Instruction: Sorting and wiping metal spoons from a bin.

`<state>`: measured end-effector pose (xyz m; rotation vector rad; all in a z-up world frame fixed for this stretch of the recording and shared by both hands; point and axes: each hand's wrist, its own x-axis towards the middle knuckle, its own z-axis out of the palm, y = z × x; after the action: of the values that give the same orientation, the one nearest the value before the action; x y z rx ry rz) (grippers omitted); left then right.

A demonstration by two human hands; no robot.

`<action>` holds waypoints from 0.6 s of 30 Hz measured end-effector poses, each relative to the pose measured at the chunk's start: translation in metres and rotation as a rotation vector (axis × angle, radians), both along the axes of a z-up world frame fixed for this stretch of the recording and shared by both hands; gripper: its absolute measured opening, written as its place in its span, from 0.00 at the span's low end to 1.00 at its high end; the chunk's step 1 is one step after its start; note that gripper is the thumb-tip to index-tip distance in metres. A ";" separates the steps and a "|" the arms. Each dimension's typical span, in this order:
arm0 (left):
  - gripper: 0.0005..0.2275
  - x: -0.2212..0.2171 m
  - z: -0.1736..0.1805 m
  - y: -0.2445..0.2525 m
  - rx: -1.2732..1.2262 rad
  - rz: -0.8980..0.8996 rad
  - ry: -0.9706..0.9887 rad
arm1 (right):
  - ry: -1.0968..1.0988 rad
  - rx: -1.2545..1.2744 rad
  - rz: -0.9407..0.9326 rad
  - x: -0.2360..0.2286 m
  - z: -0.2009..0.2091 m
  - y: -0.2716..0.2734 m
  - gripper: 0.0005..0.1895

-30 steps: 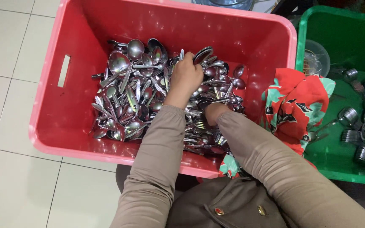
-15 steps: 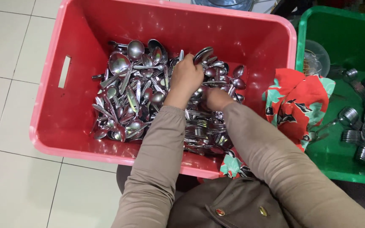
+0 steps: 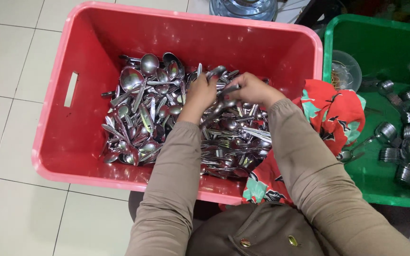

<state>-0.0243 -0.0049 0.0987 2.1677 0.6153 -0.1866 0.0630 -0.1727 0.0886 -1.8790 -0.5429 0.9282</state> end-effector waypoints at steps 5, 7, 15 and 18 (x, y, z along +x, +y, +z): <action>0.39 -0.017 0.038 -0.012 -0.231 -0.128 0.079 | 0.014 0.301 -0.289 0.021 -0.053 0.008 0.10; 0.39 -0.010 0.029 -0.011 -0.268 -0.138 0.056 | -0.021 0.340 -0.354 0.029 -0.063 0.008 0.10; 0.26 0.002 -0.006 -0.008 -0.142 0.015 -0.002 | -0.092 0.250 -0.926 0.040 -0.062 -0.003 0.12; 0.25 -0.006 0.015 -0.006 -0.142 0.093 -0.031 | -0.548 -0.333 -0.892 0.048 -0.136 -0.040 0.11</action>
<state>-0.0305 -0.0110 0.1132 1.9973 0.6638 -0.1419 0.1111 -0.2128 -0.0472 -2.3490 0.1882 -0.1030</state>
